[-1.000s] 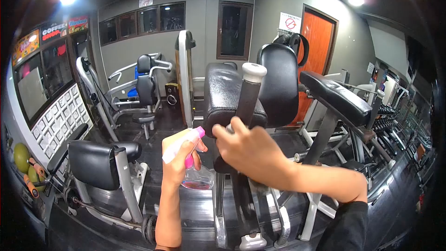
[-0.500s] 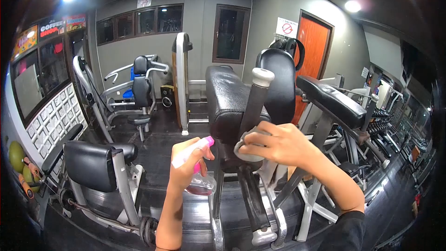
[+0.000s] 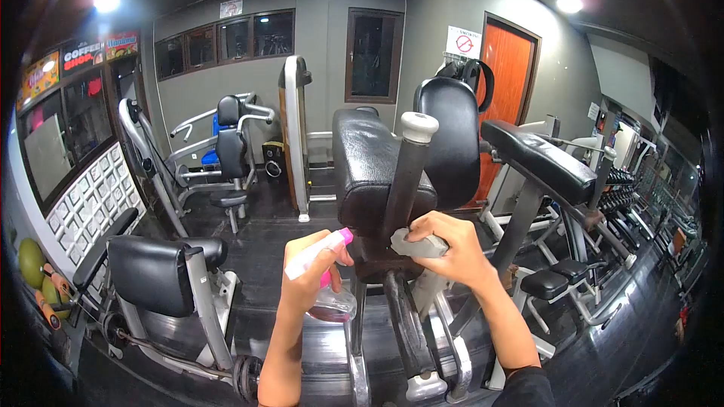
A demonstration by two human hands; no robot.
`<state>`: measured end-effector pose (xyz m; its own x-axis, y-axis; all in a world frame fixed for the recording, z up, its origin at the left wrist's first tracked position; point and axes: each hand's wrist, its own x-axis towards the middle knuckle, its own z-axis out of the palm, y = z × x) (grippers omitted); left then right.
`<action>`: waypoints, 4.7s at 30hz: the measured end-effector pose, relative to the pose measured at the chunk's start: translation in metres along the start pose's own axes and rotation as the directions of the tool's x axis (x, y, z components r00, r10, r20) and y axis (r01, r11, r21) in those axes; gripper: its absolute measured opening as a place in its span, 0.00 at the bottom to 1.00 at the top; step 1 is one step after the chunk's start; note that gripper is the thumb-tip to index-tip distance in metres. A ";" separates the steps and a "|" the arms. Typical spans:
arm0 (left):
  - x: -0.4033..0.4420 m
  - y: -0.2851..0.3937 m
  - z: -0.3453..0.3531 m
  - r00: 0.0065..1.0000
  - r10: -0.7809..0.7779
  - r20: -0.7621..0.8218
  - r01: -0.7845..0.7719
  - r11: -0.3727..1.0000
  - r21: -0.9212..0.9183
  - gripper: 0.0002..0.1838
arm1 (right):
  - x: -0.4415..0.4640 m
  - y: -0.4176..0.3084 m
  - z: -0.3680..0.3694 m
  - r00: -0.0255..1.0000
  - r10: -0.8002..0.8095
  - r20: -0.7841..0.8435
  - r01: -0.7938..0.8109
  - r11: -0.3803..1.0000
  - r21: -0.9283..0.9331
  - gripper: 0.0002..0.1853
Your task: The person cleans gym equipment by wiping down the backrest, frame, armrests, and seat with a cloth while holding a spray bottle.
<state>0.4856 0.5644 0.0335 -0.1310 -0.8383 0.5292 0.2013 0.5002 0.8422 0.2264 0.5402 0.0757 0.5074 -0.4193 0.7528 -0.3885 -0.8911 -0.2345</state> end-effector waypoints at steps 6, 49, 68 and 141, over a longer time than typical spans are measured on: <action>0.003 0.006 -0.002 0.998 0.054 -0.009 -0.054 0.998 0.024 0.18 | 0.028 0.019 0.009 0.914 -0.011 -0.406 0.045 0.996 0.073 0.10; 0.088 0.015 -0.014 0.964 0.001 0.267 0.050 0.982 -0.183 0.21 | 0.055 -0.045 -0.035 0.966 -0.116 -0.230 -0.027 0.843 -0.538 0.22; 0.088 0.013 -0.015 0.968 -0.023 0.249 0.060 0.988 -0.143 0.20 | 0.081 0.031 -0.019 0.773 0.617 0.144 -0.501 0.456 0.735 0.17; -0.125 -0.062 0.059 0.967 -0.124 -0.224 0.164 0.972 0.166 0.17 | -0.166 -0.028 0.032 0.736 0.643 -0.214 -0.444 0.697 0.563 0.14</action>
<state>0.4325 0.6506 -0.0790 0.0653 -0.9211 0.3837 0.0133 0.3853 0.9227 0.1773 0.6297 -0.0625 -0.0411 -0.8439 0.5350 -0.0628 -0.5322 -0.8443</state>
